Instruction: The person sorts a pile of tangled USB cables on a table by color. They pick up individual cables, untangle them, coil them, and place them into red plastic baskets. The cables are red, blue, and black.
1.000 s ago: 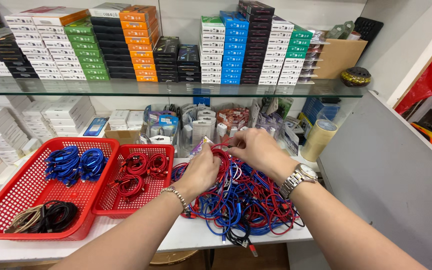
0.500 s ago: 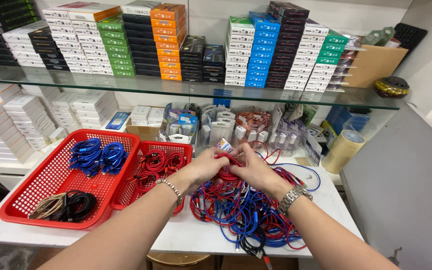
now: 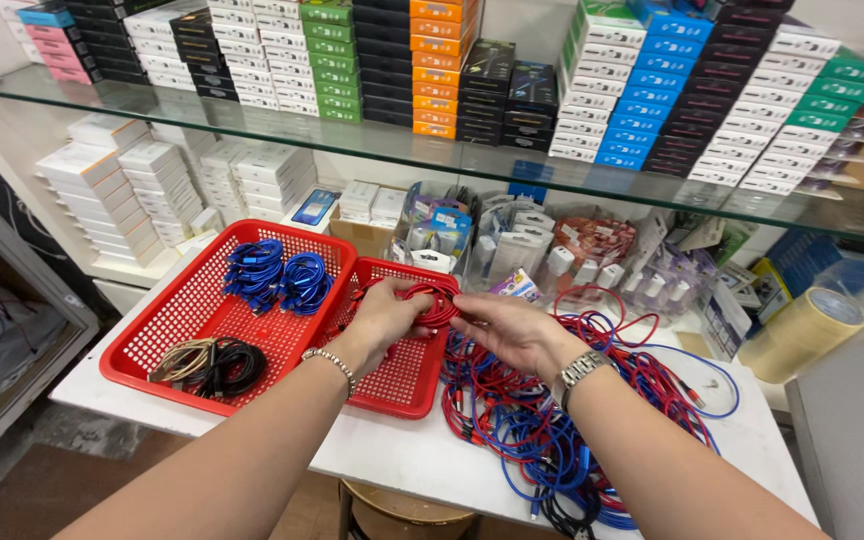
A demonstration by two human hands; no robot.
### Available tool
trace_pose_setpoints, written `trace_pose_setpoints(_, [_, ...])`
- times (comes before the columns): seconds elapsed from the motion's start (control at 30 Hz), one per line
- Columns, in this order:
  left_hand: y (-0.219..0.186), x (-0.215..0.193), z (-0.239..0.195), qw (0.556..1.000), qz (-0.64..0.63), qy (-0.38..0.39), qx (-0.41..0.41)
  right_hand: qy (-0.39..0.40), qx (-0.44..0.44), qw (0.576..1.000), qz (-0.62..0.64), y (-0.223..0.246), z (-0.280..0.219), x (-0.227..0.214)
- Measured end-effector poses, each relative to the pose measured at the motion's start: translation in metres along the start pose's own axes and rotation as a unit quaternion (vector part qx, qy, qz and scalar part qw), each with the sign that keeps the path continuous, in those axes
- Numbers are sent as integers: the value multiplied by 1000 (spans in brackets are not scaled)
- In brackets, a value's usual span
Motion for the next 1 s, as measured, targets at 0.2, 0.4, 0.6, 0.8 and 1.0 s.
trace_pose_setpoints(0.2, [24,-29,48,994,-53,-88,-24,-146,-112,954,-236,20,50,-5])
trace_pose_setpoints(0.4, [55,-48,75,971,39,-218,-89,-179,-172,856,-453,20,96,-10])
trace_pose_setpoints(0.6, [68,-48,95,953,213,-207,-63,-131,-223,677,-688,-5,117,5])
trace_pose_setpoints(0.8, [70,-55,106,935,311,-150,-81,-111,-140,713,-677,-12,113,14])
trace_pose_setpoints(1.0, [19,-33,83,897,339,-263,102,-164,-179,784,-571,20,78,14])
Point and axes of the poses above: each hand's wrist, its own z-axis towards the middle knuckle, its own x-axis out of the palm, y = z × x, the point moved 9 cm from there along z, towards the middle knuckle, and after that the axes turned 1 degree about -x, right-handed, at the moved point
